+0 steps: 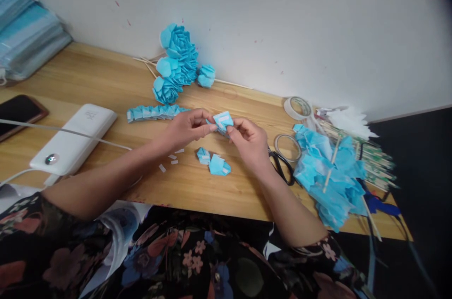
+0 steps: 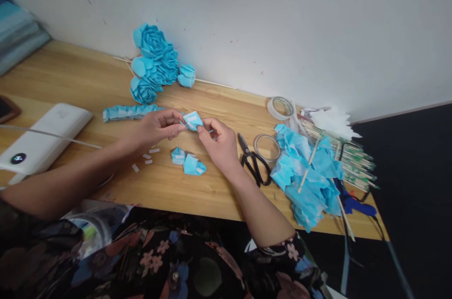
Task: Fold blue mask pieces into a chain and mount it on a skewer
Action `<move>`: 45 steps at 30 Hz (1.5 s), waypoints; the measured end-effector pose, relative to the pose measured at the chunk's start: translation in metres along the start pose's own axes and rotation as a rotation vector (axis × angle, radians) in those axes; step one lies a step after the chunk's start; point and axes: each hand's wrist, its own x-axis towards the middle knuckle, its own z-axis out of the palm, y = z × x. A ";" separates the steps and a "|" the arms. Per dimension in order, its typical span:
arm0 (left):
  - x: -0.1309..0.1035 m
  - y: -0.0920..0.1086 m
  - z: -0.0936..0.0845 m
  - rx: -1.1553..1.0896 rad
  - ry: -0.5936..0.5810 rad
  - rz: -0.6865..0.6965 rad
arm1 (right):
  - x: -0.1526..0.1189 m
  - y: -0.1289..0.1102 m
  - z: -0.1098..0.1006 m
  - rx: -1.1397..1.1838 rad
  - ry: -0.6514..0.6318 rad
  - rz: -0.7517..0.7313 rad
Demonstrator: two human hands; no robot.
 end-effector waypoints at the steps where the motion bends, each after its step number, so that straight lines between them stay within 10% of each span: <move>1: 0.000 -0.001 0.000 0.006 -0.015 -0.004 | 0.000 0.000 0.000 0.000 0.000 0.000; 17: -0.002 0.008 -0.001 0.057 0.036 0.096 | 0.000 0.001 -0.001 -0.177 -0.097 -0.146; 28: 0.001 0.006 0.001 -0.109 0.131 0.048 | 0.004 0.008 -0.001 0.140 -0.248 -0.078; 38: 0.000 0.005 0.001 -0.076 0.068 0.086 | 0.014 -0.006 -0.002 -0.008 -0.127 -0.105; 45: -0.003 0.019 -0.010 0.125 0.338 0.238 | 0.014 -0.019 0.001 -0.489 0.096 -0.494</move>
